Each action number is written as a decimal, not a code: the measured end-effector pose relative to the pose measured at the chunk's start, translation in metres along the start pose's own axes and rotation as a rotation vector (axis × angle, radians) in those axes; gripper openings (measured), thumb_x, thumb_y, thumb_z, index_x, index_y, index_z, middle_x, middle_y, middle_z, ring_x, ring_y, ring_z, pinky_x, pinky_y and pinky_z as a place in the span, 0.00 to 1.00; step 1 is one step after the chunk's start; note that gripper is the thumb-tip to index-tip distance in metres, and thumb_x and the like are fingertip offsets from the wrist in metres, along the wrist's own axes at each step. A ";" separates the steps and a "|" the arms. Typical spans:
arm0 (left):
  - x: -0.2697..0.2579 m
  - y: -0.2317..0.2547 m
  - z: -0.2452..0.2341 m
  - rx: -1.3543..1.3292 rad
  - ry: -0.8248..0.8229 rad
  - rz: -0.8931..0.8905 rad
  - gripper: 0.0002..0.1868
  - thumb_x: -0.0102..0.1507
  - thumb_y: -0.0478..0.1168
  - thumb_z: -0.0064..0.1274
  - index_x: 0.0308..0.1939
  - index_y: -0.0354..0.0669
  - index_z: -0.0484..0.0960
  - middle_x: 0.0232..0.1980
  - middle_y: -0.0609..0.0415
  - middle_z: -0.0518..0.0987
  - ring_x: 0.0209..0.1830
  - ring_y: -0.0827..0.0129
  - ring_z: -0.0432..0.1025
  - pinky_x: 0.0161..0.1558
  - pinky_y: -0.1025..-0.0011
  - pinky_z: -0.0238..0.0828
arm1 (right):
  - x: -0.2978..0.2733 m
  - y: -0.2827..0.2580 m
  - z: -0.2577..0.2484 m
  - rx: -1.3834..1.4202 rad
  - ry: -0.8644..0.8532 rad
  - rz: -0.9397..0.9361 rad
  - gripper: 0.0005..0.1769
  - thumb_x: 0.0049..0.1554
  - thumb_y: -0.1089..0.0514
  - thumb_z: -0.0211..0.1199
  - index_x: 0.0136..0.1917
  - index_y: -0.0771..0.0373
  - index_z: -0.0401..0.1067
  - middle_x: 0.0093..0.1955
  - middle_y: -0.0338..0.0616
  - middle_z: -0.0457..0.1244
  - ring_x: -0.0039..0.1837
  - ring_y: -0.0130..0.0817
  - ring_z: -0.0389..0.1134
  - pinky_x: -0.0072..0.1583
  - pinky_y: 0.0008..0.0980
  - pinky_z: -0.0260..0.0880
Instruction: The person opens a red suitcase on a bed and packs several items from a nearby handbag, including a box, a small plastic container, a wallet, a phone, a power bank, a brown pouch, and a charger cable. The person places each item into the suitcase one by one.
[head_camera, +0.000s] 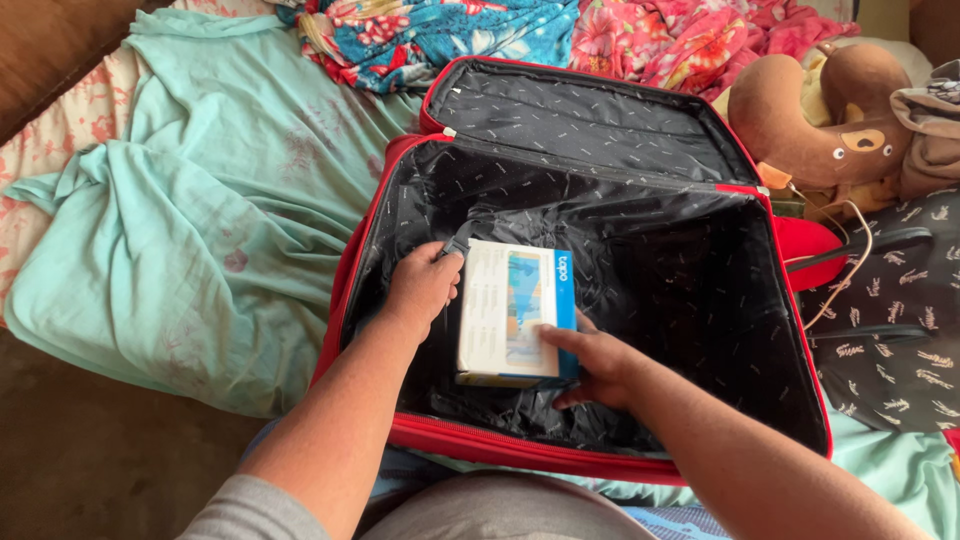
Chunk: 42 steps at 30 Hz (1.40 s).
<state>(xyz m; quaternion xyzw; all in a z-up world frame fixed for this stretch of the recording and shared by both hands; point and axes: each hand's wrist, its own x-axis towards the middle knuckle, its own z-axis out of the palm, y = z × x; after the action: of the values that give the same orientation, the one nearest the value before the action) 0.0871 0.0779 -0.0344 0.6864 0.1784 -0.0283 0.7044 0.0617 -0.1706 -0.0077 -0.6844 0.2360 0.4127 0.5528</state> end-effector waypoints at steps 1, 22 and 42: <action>-0.002 0.001 0.001 0.011 0.001 0.018 0.18 0.61 0.43 0.53 0.51 0.38 0.84 0.31 0.57 0.78 0.25 0.75 0.69 0.29 0.73 0.69 | 0.000 -0.002 0.006 0.015 -0.020 -0.017 0.52 0.55 0.40 0.61 0.83 0.33 0.34 0.77 0.56 0.53 0.73 0.60 0.60 0.62 0.67 0.69; -0.046 0.028 -0.010 0.184 -0.183 0.146 0.17 0.61 0.38 0.52 0.54 0.40 0.82 0.32 0.54 0.81 0.25 0.73 0.73 0.32 0.73 0.74 | 0.018 0.000 0.041 0.318 0.066 -0.137 0.39 0.60 0.44 0.54 0.82 0.41 0.48 0.75 0.49 0.55 0.72 0.51 0.62 0.65 0.63 0.68; -0.045 0.009 -0.014 -0.171 -0.379 0.093 0.34 0.65 0.36 0.50 0.75 0.47 0.60 0.48 0.53 0.85 0.35 0.74 0.75 0.37 0.74 0.74 | 0.041 -0.010 0.039 0.342 0.029 -0.090 0.36 0.57 0.37 0.59 0.75 0.48 0.58 0.68 0.48 0.64 0.69 0.51 0.64 0.63 0.63 0.66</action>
<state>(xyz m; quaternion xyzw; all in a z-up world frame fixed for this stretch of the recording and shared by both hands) 0.0446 0.0833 -0.0127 0.6140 0.0127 -0.1091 0.7816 0.0802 -0.1251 -0.0374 -0.5960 0.2796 0.3315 0.6758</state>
